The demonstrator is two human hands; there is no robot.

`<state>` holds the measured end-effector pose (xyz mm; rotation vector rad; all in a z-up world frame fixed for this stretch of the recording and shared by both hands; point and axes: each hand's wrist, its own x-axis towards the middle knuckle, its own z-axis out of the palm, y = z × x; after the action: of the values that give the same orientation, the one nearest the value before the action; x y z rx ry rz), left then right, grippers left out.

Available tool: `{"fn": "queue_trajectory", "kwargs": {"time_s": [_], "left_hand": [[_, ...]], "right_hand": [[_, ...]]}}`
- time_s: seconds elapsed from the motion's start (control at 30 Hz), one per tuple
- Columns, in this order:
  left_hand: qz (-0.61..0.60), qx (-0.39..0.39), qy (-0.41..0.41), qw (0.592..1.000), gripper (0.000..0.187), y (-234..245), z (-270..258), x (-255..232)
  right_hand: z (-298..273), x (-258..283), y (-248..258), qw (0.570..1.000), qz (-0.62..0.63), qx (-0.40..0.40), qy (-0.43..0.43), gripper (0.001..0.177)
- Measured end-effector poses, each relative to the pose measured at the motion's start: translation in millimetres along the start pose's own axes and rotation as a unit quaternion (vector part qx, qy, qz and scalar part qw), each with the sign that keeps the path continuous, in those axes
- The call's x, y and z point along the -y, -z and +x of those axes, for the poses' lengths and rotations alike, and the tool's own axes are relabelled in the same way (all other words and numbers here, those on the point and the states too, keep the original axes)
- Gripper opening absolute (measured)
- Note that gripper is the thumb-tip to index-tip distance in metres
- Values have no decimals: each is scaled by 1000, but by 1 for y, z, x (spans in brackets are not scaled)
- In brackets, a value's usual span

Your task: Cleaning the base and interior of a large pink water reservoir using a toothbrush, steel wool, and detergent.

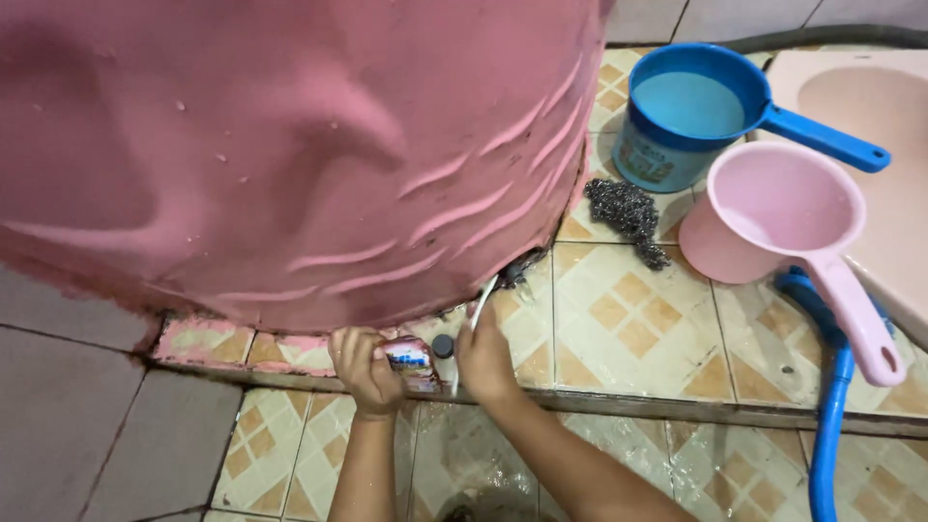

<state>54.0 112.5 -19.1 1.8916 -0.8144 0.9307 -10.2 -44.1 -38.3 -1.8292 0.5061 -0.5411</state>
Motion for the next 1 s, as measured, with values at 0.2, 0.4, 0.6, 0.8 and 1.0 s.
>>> {"fn": "queue_trajectory", "kwargs": {"time_s": [0.2, 0.4, 0.6, 0.8, 1.0], "left_hand": [[-18, 66, 20, 997, 17, -8, 2, -6], [-23, 91, 13, 995, 14, -11, 7, -10], [-4, 97, 26, 995, 14, -12, 4, -9], [20, 102, 29, 994, 15, -14, 1, -7], [29, 115, 28, 993, 15, -12, -1, -10]], "right_hand": [[33, -7, 46, 924, -300, 233, -32, 24], [35, 13, 40, 970, 49, 164, -174, 31], [-8, -10, 13, 1000, -23, 4, -16, 26], [-17, 0, -6, 911, 363, -9, -198, 32], [2, -7, 3, 956, 265, 2, -129, 28]]}}
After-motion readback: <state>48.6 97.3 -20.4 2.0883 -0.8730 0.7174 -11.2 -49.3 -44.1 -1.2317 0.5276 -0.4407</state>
